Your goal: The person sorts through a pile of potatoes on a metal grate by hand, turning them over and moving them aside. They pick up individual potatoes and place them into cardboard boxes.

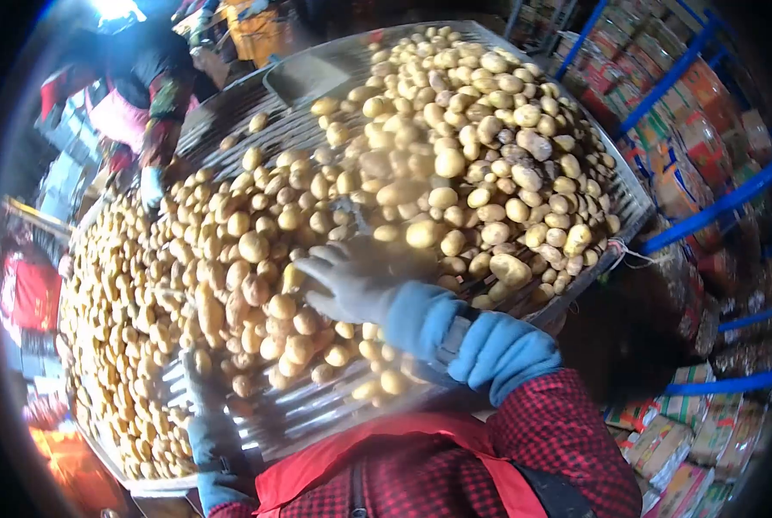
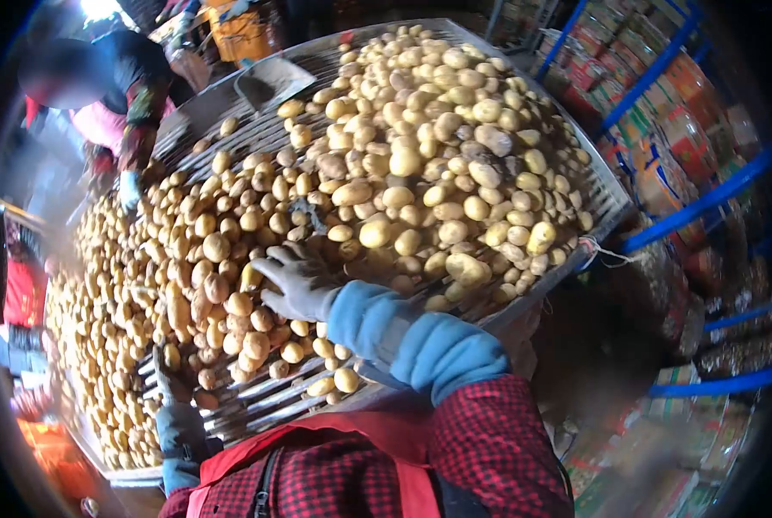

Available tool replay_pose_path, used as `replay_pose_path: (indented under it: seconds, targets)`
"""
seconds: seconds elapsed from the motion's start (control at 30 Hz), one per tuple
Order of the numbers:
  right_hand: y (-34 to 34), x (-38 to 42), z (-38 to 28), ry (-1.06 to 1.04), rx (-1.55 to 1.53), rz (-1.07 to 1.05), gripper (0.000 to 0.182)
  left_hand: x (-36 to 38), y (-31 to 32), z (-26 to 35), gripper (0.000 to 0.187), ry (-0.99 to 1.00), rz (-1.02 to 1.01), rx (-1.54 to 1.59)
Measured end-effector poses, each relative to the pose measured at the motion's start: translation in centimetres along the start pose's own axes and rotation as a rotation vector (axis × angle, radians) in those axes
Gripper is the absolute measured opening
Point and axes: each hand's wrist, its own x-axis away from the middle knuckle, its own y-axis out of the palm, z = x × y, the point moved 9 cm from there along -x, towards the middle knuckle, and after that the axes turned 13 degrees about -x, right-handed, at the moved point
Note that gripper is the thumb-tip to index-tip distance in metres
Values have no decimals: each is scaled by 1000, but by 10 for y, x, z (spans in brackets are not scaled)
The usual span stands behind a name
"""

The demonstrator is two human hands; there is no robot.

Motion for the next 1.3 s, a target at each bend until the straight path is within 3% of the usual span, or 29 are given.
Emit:
replay_pose_path:
  seconds: [0.03, 0.1, 0.17, 0.23, 0.27, 0.3, 0.4, 0.43, 0.5, 0.57, 0.67, 0.73, 0.9, 1.0, 1.13, 1.27, 1.3]
  targets:
    - [1, 3, 1, -13, 61, -45, 63, 7, -4, 20, 50, 316, 93, -435]
    - [10, 4, 10, 33, -27, -110, 68, 0, -24, 9, 45, 202, 198, -96]
    - [6, 2, 7, 56, -107, -141, 69, 9, 1, 10, 48, 22, 180, 66]
    - [23, 4, 20, -123, -169, 11, 61, 24, 35, 13, 51, -130, 163, 111]
    - [11, 3, 13, -195, -173, 24, 58, 27, 49, 22, 50, 39, 159, 29]
    - [12, 3, 12, -249, -126, 74, 55, 9, 17, -3, 48, -132, 68, 12]
    - [26, 1, 31, -198, -16, -19, 62, 28, 17, 29, 34, 135, 286, -72]
    - [29, 1, 38, -184, 3, -65, 63, 39, 14, 24, 35, 60, 261, 127]
    - [29, 2, 36, -192, 13, -94, 60, 82, 17, 62, 45, 573, 389, -494]
    - [30, 0, 37, -169, 47, -104, 58, 92, 14, 50, 56, 233, 172, 374]
    - [34, 1, 40, -169, 104, -107, 58, 137, -3, 67, 49, 336, 187, 503]
    - [39, -5, 38, -131, 75, -153, 58, 163, -31, 60, 49, 334, 297, 380]
    - [45, -4, 54, -224, 183, -67, 53, 251, -80, 27, 82, 498, 343, 398]
    - [46, -6, 69, -254, 250, -52, 52, 323, -120, -13, 77, 484, 639, 427]
    - [47, -21, 106, -265, 379, -84, 51, 427, -178, -92, 56, 508, 1065, 634]
    - [50, -22, 147, -19, 407, -251, 68, 500, -212, -184, 51, 245, 1476, 789]
    - [50, -28, 127, -466, 362, -138, 68, 508, -215, -202, 50, 221, 1500, 816]
